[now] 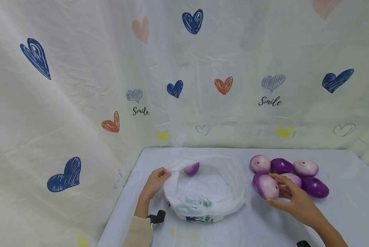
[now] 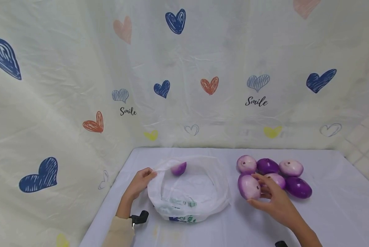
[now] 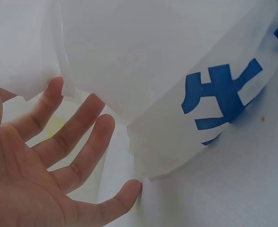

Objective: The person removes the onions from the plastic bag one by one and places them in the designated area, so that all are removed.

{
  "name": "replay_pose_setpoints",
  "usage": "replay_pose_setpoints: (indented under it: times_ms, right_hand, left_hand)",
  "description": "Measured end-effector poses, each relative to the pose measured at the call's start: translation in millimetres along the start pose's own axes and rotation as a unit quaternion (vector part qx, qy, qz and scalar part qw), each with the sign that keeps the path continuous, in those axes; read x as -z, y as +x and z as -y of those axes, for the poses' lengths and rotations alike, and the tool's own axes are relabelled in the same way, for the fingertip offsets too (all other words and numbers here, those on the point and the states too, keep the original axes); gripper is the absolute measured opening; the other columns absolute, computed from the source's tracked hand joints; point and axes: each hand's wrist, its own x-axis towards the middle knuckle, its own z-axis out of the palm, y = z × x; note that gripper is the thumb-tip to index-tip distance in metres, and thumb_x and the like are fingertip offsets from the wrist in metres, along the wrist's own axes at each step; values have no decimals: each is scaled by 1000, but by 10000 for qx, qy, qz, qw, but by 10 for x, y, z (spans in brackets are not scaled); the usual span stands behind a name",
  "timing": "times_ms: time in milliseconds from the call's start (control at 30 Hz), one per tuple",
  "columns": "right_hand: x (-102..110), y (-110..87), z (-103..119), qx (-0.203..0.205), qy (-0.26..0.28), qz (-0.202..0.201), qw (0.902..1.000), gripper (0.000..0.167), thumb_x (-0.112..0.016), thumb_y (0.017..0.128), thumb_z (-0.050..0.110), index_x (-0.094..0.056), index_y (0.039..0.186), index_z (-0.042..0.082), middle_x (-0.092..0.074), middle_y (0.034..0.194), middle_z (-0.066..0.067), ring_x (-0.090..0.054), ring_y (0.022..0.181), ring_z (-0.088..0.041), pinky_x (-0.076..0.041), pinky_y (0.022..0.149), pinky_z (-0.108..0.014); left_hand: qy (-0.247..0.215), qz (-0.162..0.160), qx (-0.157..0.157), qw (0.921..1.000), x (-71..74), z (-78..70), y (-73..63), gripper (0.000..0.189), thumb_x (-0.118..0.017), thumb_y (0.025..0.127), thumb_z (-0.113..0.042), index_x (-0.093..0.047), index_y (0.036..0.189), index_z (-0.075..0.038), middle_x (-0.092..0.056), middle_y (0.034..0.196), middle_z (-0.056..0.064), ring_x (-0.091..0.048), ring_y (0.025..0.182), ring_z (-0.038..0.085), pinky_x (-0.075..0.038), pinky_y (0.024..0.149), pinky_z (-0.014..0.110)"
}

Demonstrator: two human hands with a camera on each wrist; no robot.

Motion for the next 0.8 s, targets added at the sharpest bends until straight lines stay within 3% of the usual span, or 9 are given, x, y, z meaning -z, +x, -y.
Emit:
replay_pose_setpoints:
  times_ms: [100,167,400,533,633,800]
  right_hand:
    - [-25,-29,-43,93,-29,-65,9999,81,-88,80,18,-46,149,12,-56,126,6,-59,103,12,-54,82,-15]
    - [-37,-46,-73,105,-32,-76,9999,81,-89,79,17,-47,148,11,-57,123,7,-61,101,10,-55,81,-17]
    - [-56,-106,-160,-40,45,144,9999,79,-88,80,18,-47,147,10,-61,129,-23,-62,100,9,-56,79,-21]
    - [-60,-128,-208,-54,34,260,9996,77,-88,81,18,-47,146,8,-60,130,-27,-61,99,8,-57,78,-23]
    - [-70,-142,-244,-24,21,318,9995,77,-88,80,18,-48,145,7,-61,128,-21,-62,98,7,-57,78,-23]
    - [-102,-162,-328,84,135,433,9989,75,-88,79,15,-49,143,7,-59,125,8,-64,95,4,-57,77,-23]
  left_hand:
    - [35,-19,0,10000,-1,9,7,22,-67,99,-30,-66,95,-8,-60,86,1,-53,83,18,-43,74,32]
    - [11,-32,31,10000,1,12,9,22,-68,99,-30,-66,95,-8,-60,85,1,-53,83,18,-43,74,32]
    - [-13,0,-56,10000,6,20,10,23,-67,99,-29,-66,96,-7,-59,85,2,-53,83,17,-43,74,31]
    - [-48,10,-75,10000,12,18,12,23,-67,99,-29,-66,95,-7,-59,84,2,-53,82,17,-43,74,31]
    - [-32,3,-47,10000,11,18,11,22,-67,99,-29,-66,95,-8,-59,84,1,-53,82,17,-43,74,31]
    - [-64,0,-56,10000,12,18,3,23,-67,99,-29,-66,95,-6,-60,85,2,-53,83,18,-43,75,32]
